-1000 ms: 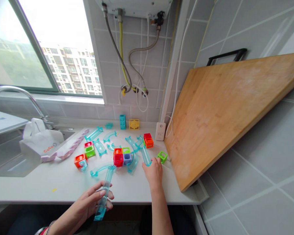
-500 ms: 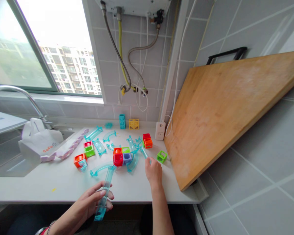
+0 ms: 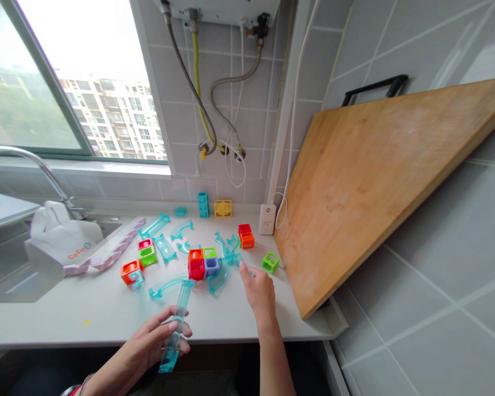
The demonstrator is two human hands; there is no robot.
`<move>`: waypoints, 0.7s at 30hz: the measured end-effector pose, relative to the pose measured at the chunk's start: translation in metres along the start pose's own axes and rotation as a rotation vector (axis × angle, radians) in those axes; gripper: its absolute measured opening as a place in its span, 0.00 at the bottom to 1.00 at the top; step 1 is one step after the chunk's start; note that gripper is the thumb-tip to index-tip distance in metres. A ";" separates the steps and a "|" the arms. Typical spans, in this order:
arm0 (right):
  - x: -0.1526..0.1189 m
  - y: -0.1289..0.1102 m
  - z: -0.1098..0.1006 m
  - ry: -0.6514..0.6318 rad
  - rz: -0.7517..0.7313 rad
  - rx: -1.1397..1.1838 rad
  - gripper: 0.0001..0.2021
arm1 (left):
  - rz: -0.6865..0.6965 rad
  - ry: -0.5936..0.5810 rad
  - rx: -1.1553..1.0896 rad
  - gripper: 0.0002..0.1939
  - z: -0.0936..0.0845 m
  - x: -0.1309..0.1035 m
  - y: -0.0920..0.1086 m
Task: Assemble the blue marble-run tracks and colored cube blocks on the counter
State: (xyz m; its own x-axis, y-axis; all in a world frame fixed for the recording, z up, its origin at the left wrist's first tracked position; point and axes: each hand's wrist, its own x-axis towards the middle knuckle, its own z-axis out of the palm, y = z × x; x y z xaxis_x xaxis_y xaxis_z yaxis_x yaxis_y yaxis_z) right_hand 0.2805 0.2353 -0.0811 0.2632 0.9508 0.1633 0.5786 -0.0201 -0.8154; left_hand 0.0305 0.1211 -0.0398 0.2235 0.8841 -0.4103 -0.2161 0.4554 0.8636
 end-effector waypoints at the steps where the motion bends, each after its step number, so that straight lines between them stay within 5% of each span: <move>1: -0.002 -0.002 -0.003 -0.010 -0.016 -0.018 0.26 | -0.001 -0.002 0.002 0.23 0.000 0.001 -0.001; 9: -0.013 -0.012 -0.016 0.040 -0.211 -0.218 0.21 | 0.010 -0.034 0.013 0.23 0.005 0.004 -0.002; 21: -0.010 0.004 -0.013 0.011 -0.373 -0.234 0.25 | 0.013 -0.039 0.011 0.18 0.014 0.003 0.003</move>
State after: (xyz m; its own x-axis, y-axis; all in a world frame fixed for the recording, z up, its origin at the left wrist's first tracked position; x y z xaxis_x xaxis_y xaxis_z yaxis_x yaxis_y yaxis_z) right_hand 0.2901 0.2222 -0.0790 0.0105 0.9028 0.4299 0.7945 0.2535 -0.5518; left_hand 0.0443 0.1239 -0.0344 0.2582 0.8849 -0.3878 -0.2084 0.4429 0.8720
